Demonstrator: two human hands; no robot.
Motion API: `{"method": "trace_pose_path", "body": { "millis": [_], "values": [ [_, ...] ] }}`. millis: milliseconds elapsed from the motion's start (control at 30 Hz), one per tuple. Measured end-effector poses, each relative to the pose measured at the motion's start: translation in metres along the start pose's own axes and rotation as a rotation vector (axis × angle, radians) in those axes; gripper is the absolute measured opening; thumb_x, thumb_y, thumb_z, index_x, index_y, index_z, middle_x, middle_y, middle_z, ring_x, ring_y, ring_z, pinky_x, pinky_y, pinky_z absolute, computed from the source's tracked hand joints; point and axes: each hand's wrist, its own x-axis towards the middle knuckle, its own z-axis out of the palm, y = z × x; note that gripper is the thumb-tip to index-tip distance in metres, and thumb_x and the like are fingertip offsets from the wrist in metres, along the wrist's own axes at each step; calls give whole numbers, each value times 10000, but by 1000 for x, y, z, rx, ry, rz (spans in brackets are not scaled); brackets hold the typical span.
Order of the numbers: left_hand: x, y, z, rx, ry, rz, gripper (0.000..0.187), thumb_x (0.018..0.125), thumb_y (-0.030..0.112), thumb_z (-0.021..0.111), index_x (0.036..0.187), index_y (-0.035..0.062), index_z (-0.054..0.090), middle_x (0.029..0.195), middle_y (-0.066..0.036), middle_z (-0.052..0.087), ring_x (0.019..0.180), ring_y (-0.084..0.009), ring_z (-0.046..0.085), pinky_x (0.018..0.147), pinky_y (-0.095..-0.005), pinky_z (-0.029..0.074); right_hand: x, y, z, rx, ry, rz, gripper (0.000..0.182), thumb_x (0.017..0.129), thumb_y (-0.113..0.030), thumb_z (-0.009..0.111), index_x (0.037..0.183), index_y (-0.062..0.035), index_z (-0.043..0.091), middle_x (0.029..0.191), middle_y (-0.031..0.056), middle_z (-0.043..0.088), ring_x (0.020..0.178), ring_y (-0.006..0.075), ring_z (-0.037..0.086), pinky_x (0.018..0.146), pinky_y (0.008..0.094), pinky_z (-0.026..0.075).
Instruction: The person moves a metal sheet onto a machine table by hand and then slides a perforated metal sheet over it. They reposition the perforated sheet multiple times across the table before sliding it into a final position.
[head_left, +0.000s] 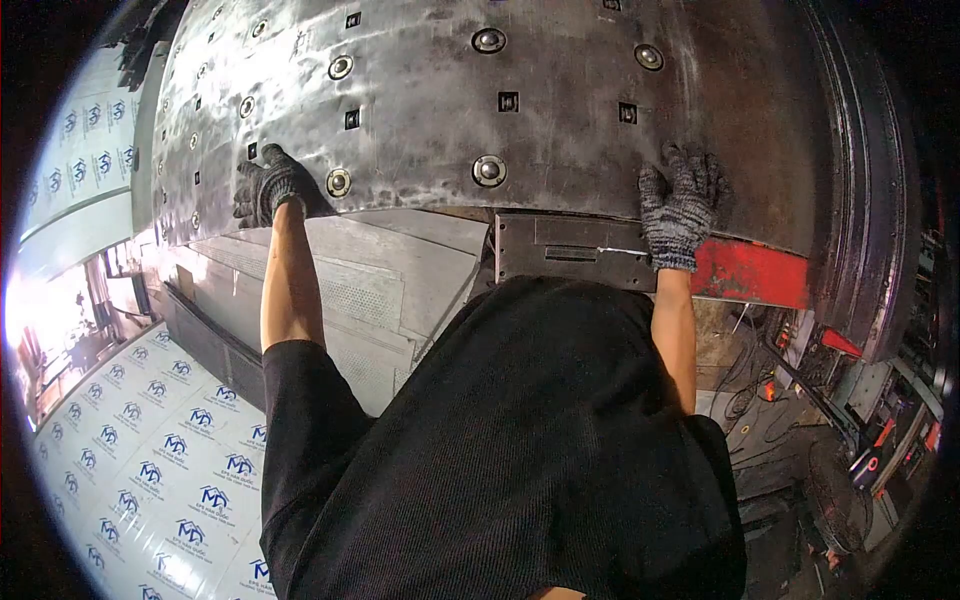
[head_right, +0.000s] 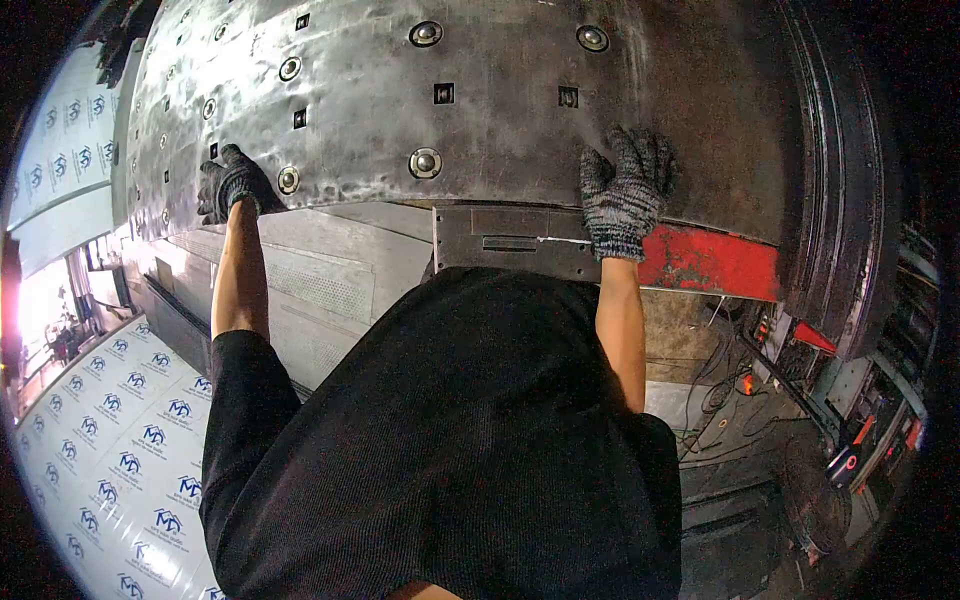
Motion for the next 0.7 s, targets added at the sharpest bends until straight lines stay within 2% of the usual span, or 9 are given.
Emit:
{"method": "trace_pose_path", "body": {
  "millis": [67,133,267,433,700],
  "values": [
    [6,-3,8,6,-8,-7,856,1053,721,339,1715,179,331,1695,-344,356,1588,-554,290,1282,-682,182,1,-1,-1,6,-9,6,468,892,-392,814,1300,-167,761,1436,157,666,1444,435,516,1270,598,334],
    [25,-9,32,72,74,-57,854,1057,720,325,1720,182,321,1690,-352,357,1589,-551,289,1279,-689,179,1,-2,-1,-8,-4,-3,474,886,-391,819,1301,-170,760,1436,154,666,1445,427,517,1265,583,349],
    [24,-8,29,74,57,-57,856,1060,720,313,1724,179,311,1690,-352,357,1593,-549,280,1277,-695,177,0,-1,0,-64,8,-6,464,878,-387,823,1282,-166,763,1414,146,677,1429,419,528,1255,586,354],
    [25,-8,30,70,63,-49,866,1060,713,320,1723,156,309,1692,-364,344,1590,-557,284,1271,-709,168,1,1,2,16,31,-22,445,877,-392,828,1255,-165,766,1405,139,680,1412,413,537,1250,605,336],
    [27,-11,31,56,67,-34,867,1055,706,340,1722,152,312,1690,-368,346,1589,-563,282,1276,-703,159,-2,4,5,-23,10,-2,464,883,-425,821,1273,-181,761,1413,134,670,1426,406,526,1252,595,336]
  ]
}}
